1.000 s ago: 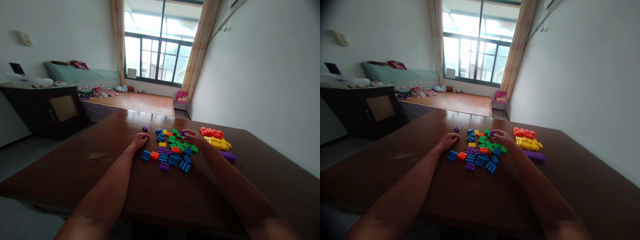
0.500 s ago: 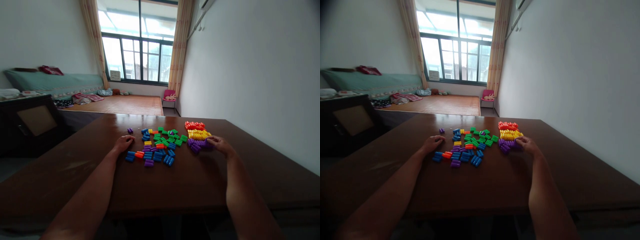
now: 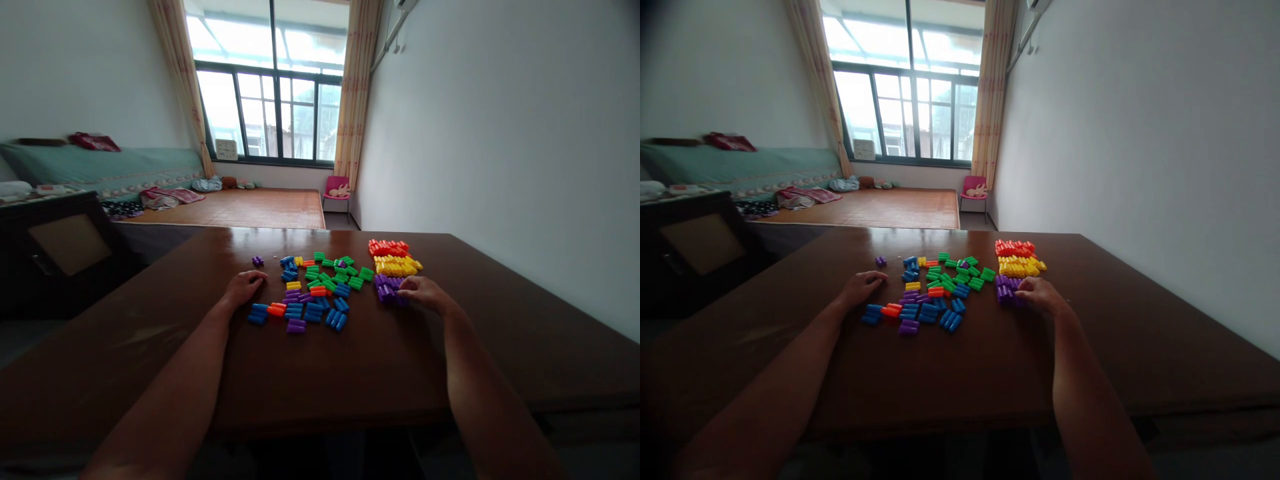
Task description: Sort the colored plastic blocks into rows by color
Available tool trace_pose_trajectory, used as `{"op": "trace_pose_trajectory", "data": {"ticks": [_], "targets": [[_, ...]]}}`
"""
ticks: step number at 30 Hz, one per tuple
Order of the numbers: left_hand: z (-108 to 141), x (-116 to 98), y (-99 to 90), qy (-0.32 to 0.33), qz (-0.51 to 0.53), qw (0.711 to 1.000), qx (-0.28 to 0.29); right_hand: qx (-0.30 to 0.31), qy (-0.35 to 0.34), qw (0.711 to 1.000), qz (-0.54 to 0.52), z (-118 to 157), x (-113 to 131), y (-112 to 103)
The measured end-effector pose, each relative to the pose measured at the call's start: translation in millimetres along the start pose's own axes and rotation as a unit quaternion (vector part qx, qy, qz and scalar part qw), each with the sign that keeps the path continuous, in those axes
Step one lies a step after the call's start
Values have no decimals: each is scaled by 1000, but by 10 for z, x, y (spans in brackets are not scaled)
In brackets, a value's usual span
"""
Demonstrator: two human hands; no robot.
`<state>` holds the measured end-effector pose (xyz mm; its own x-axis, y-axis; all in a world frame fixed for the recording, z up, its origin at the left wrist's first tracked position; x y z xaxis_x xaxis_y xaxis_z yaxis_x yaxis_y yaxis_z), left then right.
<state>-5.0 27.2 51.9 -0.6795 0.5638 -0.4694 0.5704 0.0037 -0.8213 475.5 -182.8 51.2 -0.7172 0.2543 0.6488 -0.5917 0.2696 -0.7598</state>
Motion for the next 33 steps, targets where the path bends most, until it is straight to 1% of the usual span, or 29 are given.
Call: {"op": "trace_pose_trajectory", "data": {"ticks": [4, 9, 10, 12, 14, 15, 17, 20, 22, 23, 24, 26, 28, 29, 30, 31, 32, 33], "targets": [[1, -6, 0, -4, -3, 1000, 1, -16, 17, 1000, 12, -2, -29, -5], [7, -5, 1, -3, -4, 1000, -1, -46, 45, 998, 15, 25, -72, -94], [8, -7, 0, -1, -3, 1000, -2, -37, 49, 998, 20, 32, -81, -84], [7, -4, 1, 2, -2, 1000, -2, 2, 52, 998, 30, 44, -93, -17], [3, 8, 5, -1, -5, 1000, 0, 38, 41, 998, 38, 55, -77, 52], [1, 16, 6, -3, -6, 1000, 0, 45, 31, 998, 43, 58, -59, 67], [-3, 24, 9, -5, -10, 1000, 0, 27, 12, 998, 57, 56, -8, 35], [-8, 10, 24, 0, -17, 1000, 5, -58, 9, 993, 98, 55, 111, -92], [-9, -5, 29, 4, -22, 1000, 4, -115, -4, 987, 109, 82, 290, -109], [-9, -10, 30, 5, -24, 1000, 2, -127, -25, 986, 101, 106, 426, -55], [-9, -13, 31, 6, -27, 1000, -1, -122, -56, 987, 85, 136, 591, 49], [-8, -6, 37, 2, -31, 1000, -5, -64, -136, 987, 50, 229, 992, 380], [-6, 7, 47, -2, -33, 999, -6, 12, -218, 975, 43, 372, 1431, 757], [-5, 11, 52, -3, -34, 999, -7, 36, -252, 966, 55, 447, 1639, 910], [-3, 13, 56, -1, -34, 999, -7, 47, -279, 956, 75, 510, 1831, 1022], [-1, 12, 61, 2, -34, 999, -6, 44, -300, 948, 96, 554, 2002, 1086], [0, 11, 64, 5, -32, 999, -6, 32, -313, 942, 114, 574, 2148, 1101], [2, 13, 66, 7, -30, 1000, -6, 13, -319, 939, 126, 570, 2265, 1071]]}}
Point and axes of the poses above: each hand's wrist, its own z-axis away from the middle knuckle, its own y-axis out of the palm, x = y × z, the point moved 8 cm from there along -z, towards the middle knuckle, and after that the axes turned 6 degrees about y, right-handed, at the moved point
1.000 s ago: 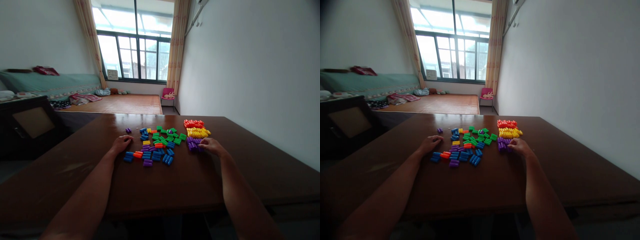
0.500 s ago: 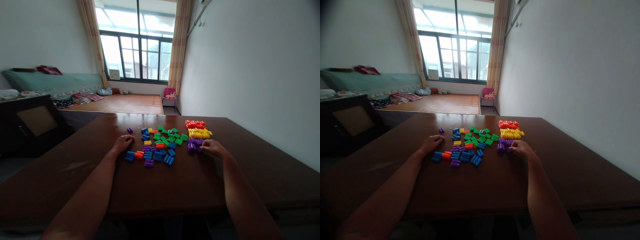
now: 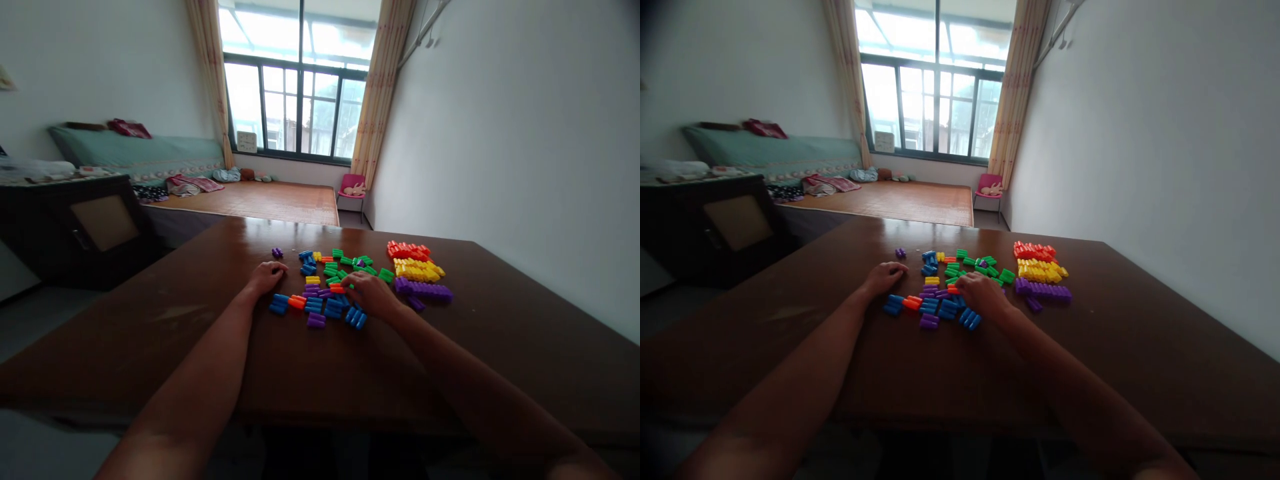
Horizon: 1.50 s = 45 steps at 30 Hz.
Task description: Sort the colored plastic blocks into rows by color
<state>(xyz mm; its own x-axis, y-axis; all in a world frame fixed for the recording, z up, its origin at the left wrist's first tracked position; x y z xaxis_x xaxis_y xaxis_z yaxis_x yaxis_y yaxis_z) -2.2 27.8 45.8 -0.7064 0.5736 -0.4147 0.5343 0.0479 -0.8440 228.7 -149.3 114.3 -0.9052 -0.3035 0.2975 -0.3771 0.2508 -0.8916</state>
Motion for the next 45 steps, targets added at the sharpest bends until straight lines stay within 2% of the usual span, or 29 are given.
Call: {"op": "trace_pose_trajectory", "data": {"ticks": [3, 6, 8, 11, 17, 20, 23, 26, 29, 33, 39, 45], "targets": [[0, 6, 4, 5, 7, 1000, -4, -68, 23, 997, 5, -156, -23, -317], [-10, 1, 1, 11, 8, 1000, -12, -112, 74, 991, -10, -170, -321, -630], [-18, 1, 2, 7, 5, 1000, -12, -108, 101, 989, -9, -98, -546, -742], [-23, 3, 2, -7, 4, 1000, -7, -66, 115, 991, 9, 76, -785, -702], [-22, 17, 3, 8, 4, 1000, -3, 27, 125, 991, 50, 349, -972, -138], [-28, 40, 4, 19, -1, 1000, -3, 46, 124, 991, 29, 404, -1046, -11], [-37, 53, 11, 26, -4, 1000, 3, 40, 136, 990, 4, 477, -1202, -140], [-44, 45, 9, 35, 2, 999, 6, 13, 179, 984, -11, 583, -1435, -373], [-46, 36, 0, 37, 9, 999, 8, 8, 214, 977, -20, 674, -1614, -487], [-47, 18, -24, 35, 7, 999, 9, 28, 194, 980, -39, 684, -1632, -464], [-57, -14, -53, 26, 13, 1000, 4, 28, 136, 986, -95, 592, -1450, -405], [-72, 16, -27, 25, 17, 999, 10, 96, 83, 986, -109, 565, -1247, -227]]}}
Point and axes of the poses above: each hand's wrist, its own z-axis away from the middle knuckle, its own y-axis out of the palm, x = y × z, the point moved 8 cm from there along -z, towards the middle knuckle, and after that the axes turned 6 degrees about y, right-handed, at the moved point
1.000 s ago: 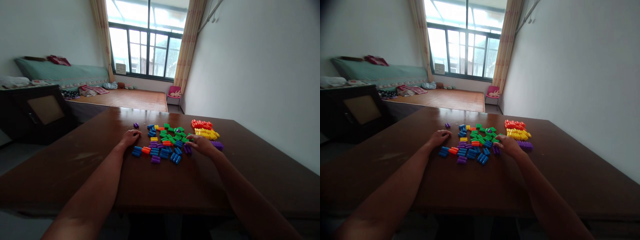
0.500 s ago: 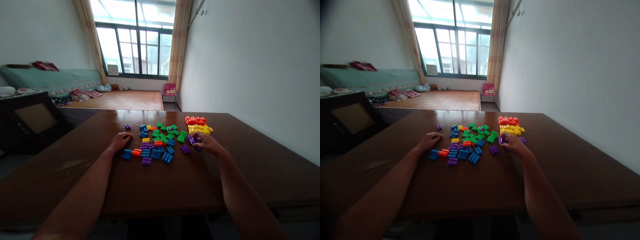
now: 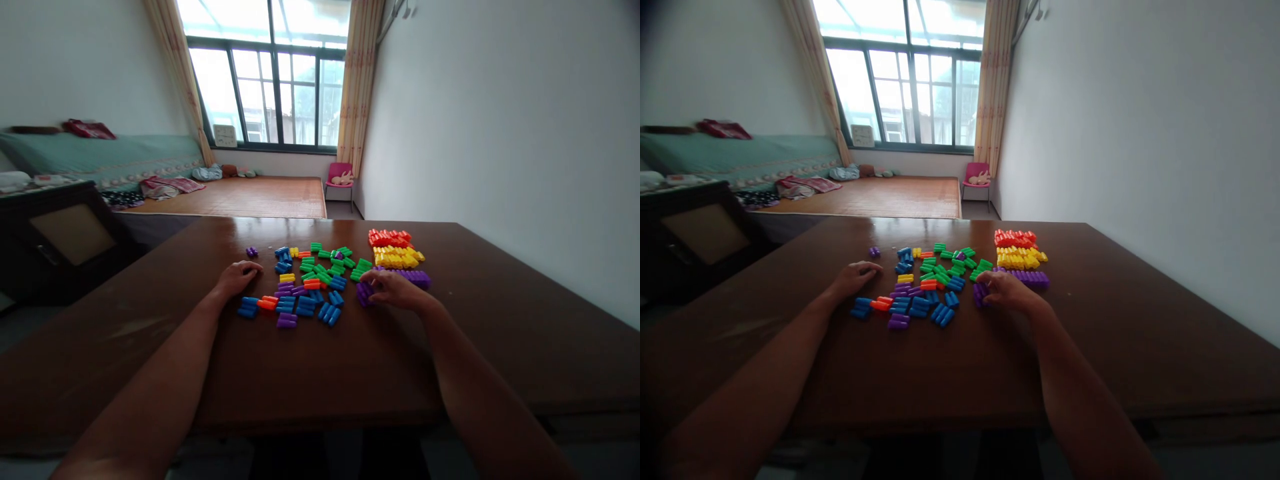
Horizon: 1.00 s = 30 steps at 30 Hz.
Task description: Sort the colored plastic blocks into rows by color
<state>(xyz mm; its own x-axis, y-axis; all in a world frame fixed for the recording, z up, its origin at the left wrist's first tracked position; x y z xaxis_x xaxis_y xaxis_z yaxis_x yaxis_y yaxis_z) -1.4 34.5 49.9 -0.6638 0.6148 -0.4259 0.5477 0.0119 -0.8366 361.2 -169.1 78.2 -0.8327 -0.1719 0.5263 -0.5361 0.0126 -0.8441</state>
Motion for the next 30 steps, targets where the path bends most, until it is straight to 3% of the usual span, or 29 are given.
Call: {"op": "trace_pose_trajectory", "data": {"ticks": [10, 16, 20, 24, 27, 30], "targets": [[-7, -2, -13, -13, -3, 1000, -2, 14, 5, 998, 55, -9, 120, 57], [19, -43, -24, -3, -2, 1000, 0, 46, -37, 992, 108, 23, 196, 176], [10, -44, -23, 4, -3, 1000, -3, -6, -58, 994, 93, 94, 162, -34], [-7, -22, -12, 4, -11, 1000, -3, -76, -2, 994, 73, 69, 135, -177], [-13, -10, -9, -3, -16, 1000, -4, -62, 37, 990, 119, 16, 224, -31], [-13, -5, 4, -9, -16, 1000, 0, -13, 31, 985, 169, -2, 342, 178]]}}
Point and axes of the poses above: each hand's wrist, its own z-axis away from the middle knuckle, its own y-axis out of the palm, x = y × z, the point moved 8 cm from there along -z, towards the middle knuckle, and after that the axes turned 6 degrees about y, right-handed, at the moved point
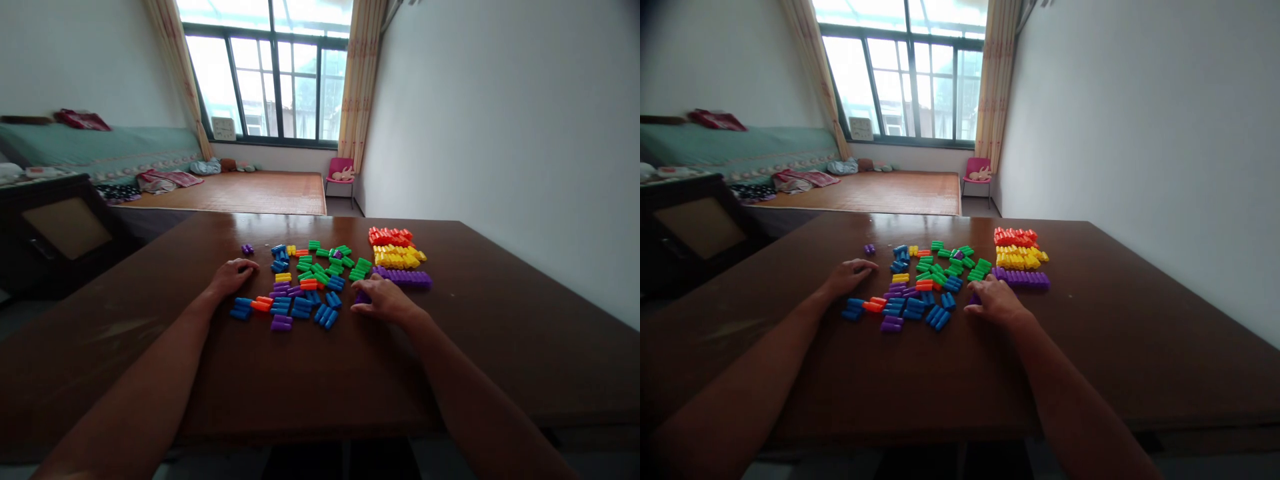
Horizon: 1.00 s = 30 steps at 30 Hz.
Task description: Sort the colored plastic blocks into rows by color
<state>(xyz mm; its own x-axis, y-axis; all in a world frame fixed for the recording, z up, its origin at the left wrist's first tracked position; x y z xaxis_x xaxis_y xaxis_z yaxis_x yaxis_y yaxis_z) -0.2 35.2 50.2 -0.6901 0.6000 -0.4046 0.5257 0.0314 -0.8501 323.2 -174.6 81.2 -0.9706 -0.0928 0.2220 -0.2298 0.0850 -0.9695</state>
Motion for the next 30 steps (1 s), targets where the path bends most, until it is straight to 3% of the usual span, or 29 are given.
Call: {"op": "trace_pose_trajectory", "data": {"ticks": [3, 6, 14, 22, 30], "targets": [[-4, 17, 12, -6, -1, 1000, -2, 45, -55, 997, -3, 62, 109, 89], [-12, 36, 26, -6, -5, 1000, -5, 55, -74, 996, -18, 134, 49, 62], [-7, 14, 44, 13, -12, 1000, 0, -4, -28, 998, -58, 143, -269, -297], [-15, 8, 60, 12, -10, 1000, -8, 23, -33, 999, 3, 102, -197, -21], [-17, -53, 75, 26, -16, 999, -14, 24, 0, 1000, -20, 53, -586, -92]]}}
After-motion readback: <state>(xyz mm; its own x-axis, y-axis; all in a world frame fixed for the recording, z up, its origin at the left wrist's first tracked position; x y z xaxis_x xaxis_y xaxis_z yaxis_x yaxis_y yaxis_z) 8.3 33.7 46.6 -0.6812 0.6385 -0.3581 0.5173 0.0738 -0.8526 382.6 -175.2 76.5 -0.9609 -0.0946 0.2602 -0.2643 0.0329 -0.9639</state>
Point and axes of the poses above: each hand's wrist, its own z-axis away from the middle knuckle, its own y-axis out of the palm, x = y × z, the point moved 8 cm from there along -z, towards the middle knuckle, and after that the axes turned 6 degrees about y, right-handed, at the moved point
